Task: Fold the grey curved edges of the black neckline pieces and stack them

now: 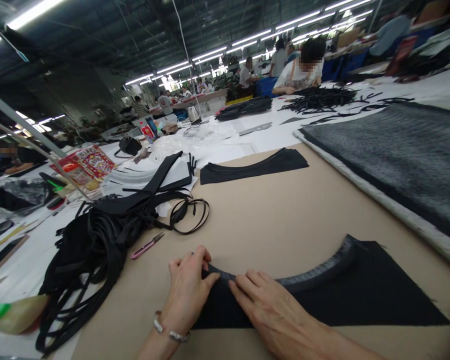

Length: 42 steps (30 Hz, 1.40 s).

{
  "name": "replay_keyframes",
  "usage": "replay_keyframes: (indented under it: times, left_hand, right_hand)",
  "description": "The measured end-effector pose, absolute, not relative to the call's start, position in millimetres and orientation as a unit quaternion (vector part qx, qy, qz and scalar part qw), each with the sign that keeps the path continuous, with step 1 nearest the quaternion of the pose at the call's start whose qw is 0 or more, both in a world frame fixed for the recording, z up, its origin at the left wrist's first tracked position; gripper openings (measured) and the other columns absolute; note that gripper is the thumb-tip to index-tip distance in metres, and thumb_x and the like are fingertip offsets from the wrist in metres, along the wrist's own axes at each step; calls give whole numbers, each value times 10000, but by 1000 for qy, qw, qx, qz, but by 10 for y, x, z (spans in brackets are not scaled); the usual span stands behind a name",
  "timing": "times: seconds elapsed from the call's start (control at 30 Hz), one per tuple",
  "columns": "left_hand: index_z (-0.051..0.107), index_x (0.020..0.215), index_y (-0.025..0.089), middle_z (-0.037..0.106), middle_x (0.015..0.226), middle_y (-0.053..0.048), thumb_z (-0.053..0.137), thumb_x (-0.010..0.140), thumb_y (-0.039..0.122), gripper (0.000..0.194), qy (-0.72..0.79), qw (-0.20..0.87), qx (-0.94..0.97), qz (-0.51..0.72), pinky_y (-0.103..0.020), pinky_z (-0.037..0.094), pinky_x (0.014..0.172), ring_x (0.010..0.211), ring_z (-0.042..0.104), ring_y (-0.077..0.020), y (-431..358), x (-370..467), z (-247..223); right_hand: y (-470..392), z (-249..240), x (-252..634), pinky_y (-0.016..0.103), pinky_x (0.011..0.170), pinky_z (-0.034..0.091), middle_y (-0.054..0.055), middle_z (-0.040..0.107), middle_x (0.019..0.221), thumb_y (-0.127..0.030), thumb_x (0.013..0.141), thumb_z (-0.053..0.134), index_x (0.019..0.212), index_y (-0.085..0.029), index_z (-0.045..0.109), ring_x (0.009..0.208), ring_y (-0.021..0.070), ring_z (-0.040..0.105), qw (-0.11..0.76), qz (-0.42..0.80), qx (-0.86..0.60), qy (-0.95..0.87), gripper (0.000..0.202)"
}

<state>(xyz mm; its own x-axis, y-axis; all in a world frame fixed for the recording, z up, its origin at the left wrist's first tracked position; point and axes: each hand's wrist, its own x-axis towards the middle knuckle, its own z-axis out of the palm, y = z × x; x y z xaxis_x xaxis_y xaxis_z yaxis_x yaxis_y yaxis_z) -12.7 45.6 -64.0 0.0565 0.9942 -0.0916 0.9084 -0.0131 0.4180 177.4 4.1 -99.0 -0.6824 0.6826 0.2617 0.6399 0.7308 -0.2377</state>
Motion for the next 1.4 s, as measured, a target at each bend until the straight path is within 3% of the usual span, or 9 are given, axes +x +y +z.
replay_keyframes:
  times: [0.2,0.4,0.6,1.2,1.4]
  left_hand:
    - [565,856,220,620,788,18,556,725,189,135,663,264,681,161,-274,367,675,728,553,-160,621,-461,-666]
    - [553,877,215,612,758,26,549,719,200,159,663,285,668,181,-255,379,626,673,547,-143,683,-507,-747]
    - [545,858,215,588,708,40,573,698,203,163,668,292,658,186,-246,375,596,640,528,-135,698,-519,-791]
    - [502,897,227,550,739,45,587,697,180,222,682,238,662,198,-263,380,660,707,524,-149,631,-512,-810]
    - [542,843,217,585,827,-6,524,796,184,61,676,194,672,232,-306,426,737,810,548,-180,498,-511,-791]
  right_hand:
    - [21,-1044,1783,335,783,378,63,559,974,-84,715,571,1148,-84,543,826,194,458,179,20,-362,-914,435]
    - [40,-1079,1752,341,783,363,55,575,976,-141,724,603,1149,-100,542,812,191,456,202,6,-360,-911,431]
    - [52,-1078,1746,330,761,358,36,592,950,-102,706,584,1121,-120,562,790,182,459,217,-10,-365,-905,416]
    - [67,-1094,1718,342,732,343,45,602,935,-180,742,609,1076,-122,580,776,189,465,224,-28,-354,-908,340]
    - [72,-1094,1714,342,760,339,37,594,937,-167,740,632,1093,-127,559,794,187,475,228,-38,-357,-905,363]
